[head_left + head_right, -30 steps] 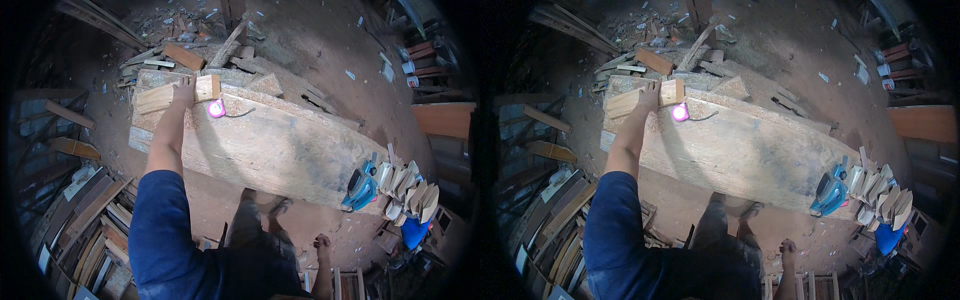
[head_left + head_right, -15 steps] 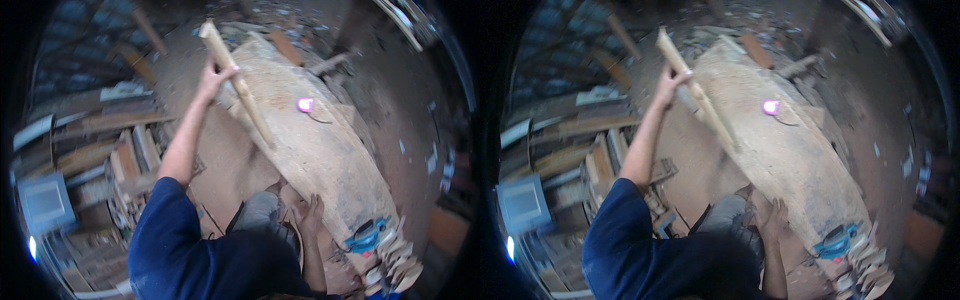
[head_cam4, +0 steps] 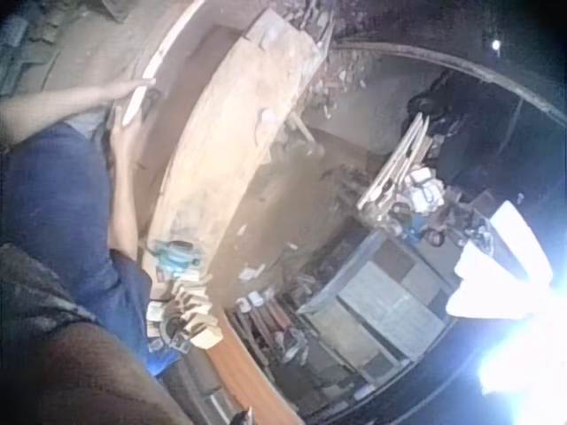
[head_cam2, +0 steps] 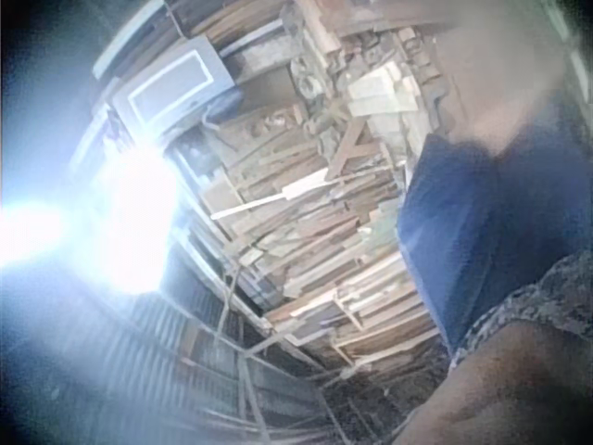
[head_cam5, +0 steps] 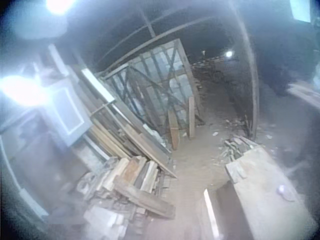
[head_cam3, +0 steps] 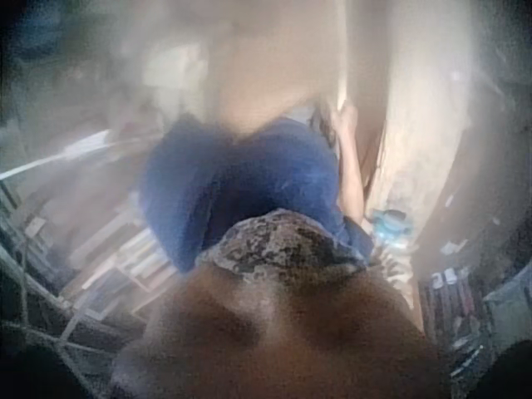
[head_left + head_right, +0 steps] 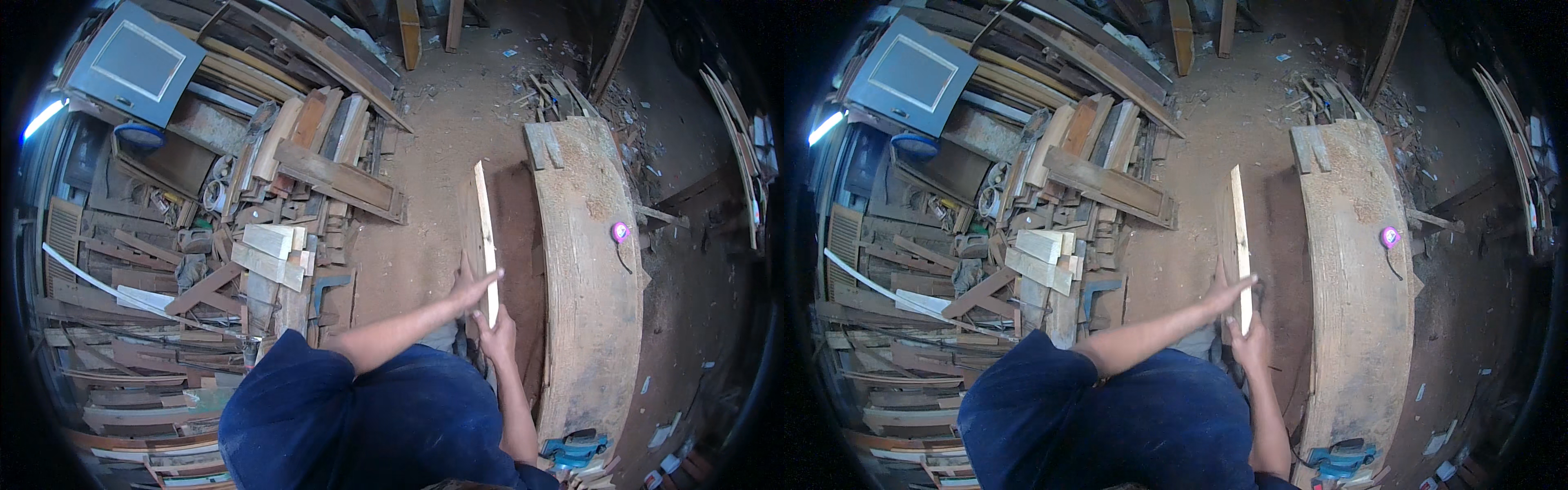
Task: The person uses a circular saw to cut a long wooden plank into smaller rectangular pieces on a workbench. They repeatedly position the wood, cut it, and then stack the resulting pieces.
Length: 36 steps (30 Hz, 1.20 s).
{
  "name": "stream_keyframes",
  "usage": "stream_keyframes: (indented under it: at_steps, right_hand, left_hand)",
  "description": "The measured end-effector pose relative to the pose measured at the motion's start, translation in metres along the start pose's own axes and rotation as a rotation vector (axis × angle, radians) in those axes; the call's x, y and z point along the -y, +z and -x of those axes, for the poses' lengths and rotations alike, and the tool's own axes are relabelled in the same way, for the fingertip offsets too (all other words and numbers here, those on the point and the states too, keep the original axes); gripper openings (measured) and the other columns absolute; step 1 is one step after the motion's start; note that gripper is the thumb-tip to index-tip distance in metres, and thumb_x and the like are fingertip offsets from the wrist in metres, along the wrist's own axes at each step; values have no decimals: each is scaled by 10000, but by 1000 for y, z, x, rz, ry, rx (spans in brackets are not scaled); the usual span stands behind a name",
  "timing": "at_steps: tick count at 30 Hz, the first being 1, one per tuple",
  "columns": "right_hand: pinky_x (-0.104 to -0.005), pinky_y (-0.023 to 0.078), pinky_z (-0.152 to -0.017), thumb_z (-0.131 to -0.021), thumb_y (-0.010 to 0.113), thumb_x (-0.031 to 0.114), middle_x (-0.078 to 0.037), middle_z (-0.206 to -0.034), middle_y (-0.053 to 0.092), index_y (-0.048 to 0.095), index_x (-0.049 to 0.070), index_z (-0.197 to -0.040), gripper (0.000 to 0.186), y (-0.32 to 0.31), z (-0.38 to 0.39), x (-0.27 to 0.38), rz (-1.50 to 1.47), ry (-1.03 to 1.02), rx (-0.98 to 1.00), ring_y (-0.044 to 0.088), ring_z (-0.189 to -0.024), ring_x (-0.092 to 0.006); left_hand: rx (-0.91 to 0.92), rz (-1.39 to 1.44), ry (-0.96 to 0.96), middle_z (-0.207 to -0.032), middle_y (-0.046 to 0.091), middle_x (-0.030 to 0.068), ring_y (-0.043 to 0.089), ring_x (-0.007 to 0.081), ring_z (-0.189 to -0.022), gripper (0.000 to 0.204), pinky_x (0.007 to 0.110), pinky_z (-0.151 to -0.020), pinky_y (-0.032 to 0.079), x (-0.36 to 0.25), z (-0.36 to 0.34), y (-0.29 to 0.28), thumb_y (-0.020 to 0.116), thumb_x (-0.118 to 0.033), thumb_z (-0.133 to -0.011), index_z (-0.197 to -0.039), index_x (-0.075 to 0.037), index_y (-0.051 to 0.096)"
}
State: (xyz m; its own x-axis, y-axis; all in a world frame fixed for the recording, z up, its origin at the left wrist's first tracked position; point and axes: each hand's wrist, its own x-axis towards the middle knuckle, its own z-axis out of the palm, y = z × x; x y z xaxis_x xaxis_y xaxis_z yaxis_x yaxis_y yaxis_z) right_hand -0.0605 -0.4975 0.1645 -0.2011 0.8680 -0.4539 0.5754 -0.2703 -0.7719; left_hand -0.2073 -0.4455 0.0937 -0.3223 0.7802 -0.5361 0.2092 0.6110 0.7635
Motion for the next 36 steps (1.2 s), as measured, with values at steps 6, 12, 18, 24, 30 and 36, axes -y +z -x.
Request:
stream_keyframes:
  at_steps: [6,12,18,24,30,36]
  right_hand:
    - [-330,545,-755,-958,688,275,-152,-999,701,598,-56,-1236,442,69,-1,14,-318,-117,159,685,-857,-197]
    - [-317,571,-754,-982,671,284,-138,-1051,690,579,-66,-1290,475,99,-31,-38,-517,248,78,685,-862,-186]
    - [-288,543,-645,-966,679,283,-123,-969,686,660,-66,-1121,382,108,-46,-202,-300,372,-266,675,-834,-172]
    - [-289,475,-530,-985,666,308,-29,-757,598,611,4,-1082,324,94,-26,-172,-465,560,-272,595,-606,-142]
    - [-265,403,-513,-1010,632,277,5,-720,540,604,26,-1030,254,149,-23,-123,-706,554,-250,499,-562,-92]
    - [-262,475,-576,-1006,622,254,-20,-826,605,608,50,-1078,217,188,18,-104,-744,687,-333,570,-617,-108]
  left_hand:
    - [-255,128,-29,-1475,421,327,401,395,-1406,1028,437,-1161,334,58,20,-69,830,-458,-750,-1527,11,348]
    - [-455,199,236,-1374,569,217,517,279,-1305,916,365,-1103,406,92,-60,-218,902,-290,-690,-1438,26,479]
    - [-695,-317,309,-1405,527,194,486,305,-1325,964,400,-1125,392,53,-150,-503,914,-342,-688,-1470,-20,453]
    - [-1123,-745,-265,-1536,335,333,436,461,-1360,1286,478,-1127,378,-15,-209,-743,754,-796,-620,-1528,3,317]
    - [-608,-548,353,-1525,361,315,358,440,-1415,1043,486,-1185,283,85,-298,-665,737,-645,-774,-1503,5,372]
    - [202,-311,265,-1346,620,196,602,300,-1219,702,397,-1027,477,162,-260,-352,786,-416,-834,-1373,-26,563]
